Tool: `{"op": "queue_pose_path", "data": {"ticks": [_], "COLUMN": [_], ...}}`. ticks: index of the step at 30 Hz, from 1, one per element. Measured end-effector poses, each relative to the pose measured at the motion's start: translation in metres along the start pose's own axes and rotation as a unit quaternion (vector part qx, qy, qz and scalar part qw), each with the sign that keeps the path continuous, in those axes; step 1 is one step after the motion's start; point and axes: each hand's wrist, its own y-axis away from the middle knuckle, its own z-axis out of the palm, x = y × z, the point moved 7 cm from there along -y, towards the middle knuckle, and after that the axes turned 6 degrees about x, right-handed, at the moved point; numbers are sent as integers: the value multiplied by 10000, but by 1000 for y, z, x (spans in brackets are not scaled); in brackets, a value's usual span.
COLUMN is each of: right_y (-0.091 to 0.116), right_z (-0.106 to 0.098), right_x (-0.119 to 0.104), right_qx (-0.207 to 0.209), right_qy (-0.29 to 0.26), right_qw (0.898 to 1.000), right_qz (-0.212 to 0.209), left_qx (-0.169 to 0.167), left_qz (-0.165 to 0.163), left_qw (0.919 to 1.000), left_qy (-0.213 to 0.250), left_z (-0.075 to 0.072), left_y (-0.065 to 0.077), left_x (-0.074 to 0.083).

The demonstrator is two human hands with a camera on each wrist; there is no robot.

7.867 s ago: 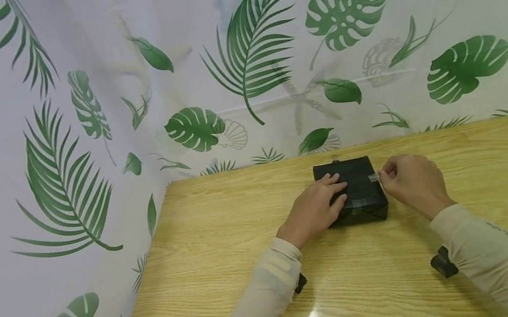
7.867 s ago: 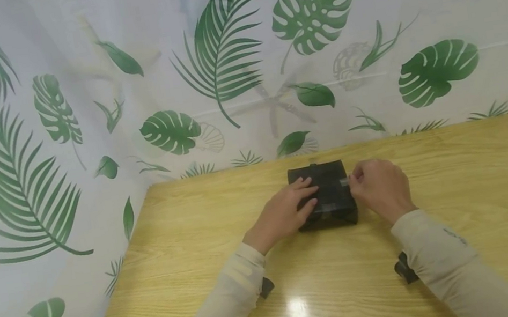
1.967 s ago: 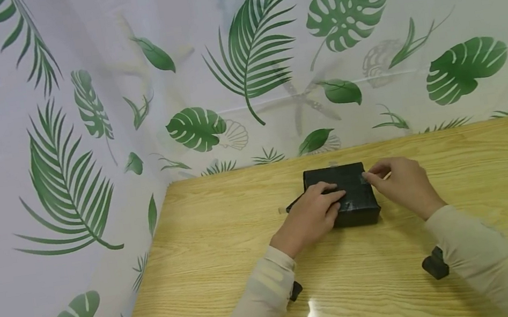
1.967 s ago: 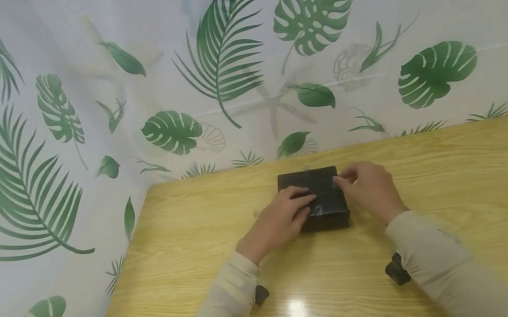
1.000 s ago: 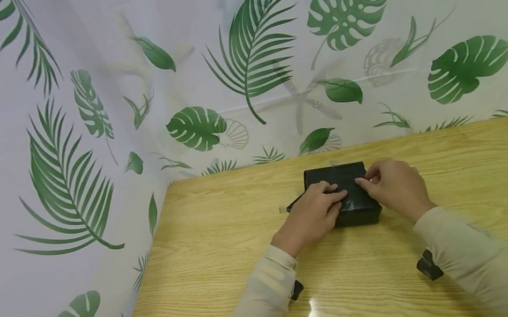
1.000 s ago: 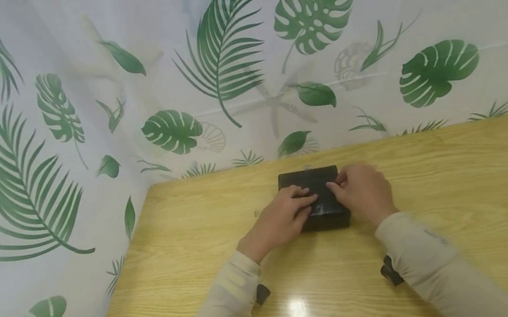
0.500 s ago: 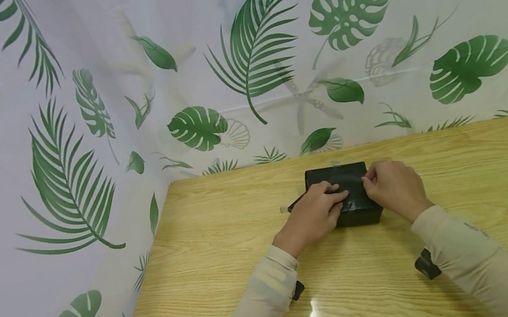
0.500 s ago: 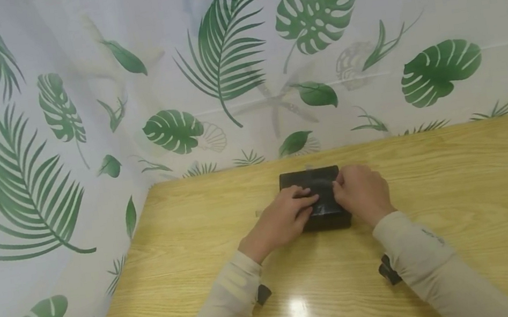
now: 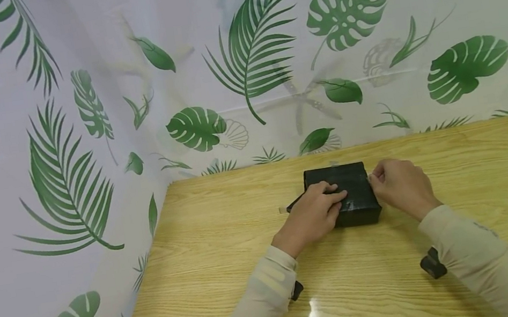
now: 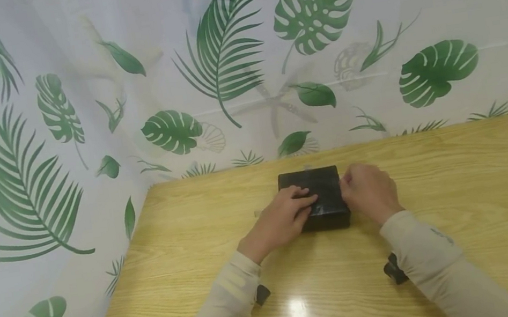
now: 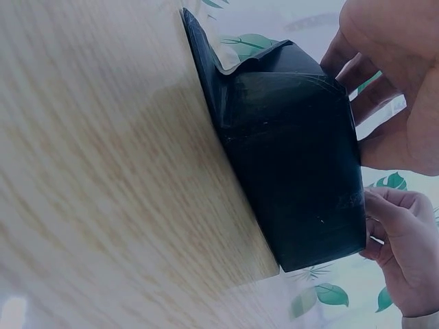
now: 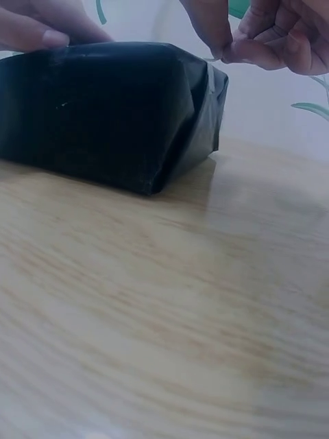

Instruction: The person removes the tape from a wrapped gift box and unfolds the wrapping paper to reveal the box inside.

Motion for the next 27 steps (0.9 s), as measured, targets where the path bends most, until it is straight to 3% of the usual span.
{"op": "queue_pose_path", "data": {"ticks": [10, 21, 27], "right_y": [4, 9, 12], "right_z": [-9, -13, -16], "right_x": [15, 36, 47], "right_qx": [74, -117, -141], "right_qy": [-9, -94, -108], "right_qw": [9999, 9997, 9997], "right_qz": [101, 207, 176], "left_qx": [-9, -34, -60], "left_qz": [6, -8, 20], "left_qw": [10000, 10000, 10000], "left_qy": [34, 87, -72], "left_z": [0, 0, 0], "left_y": [2, 3, 2], "left_x": [0, -1, 1]}}
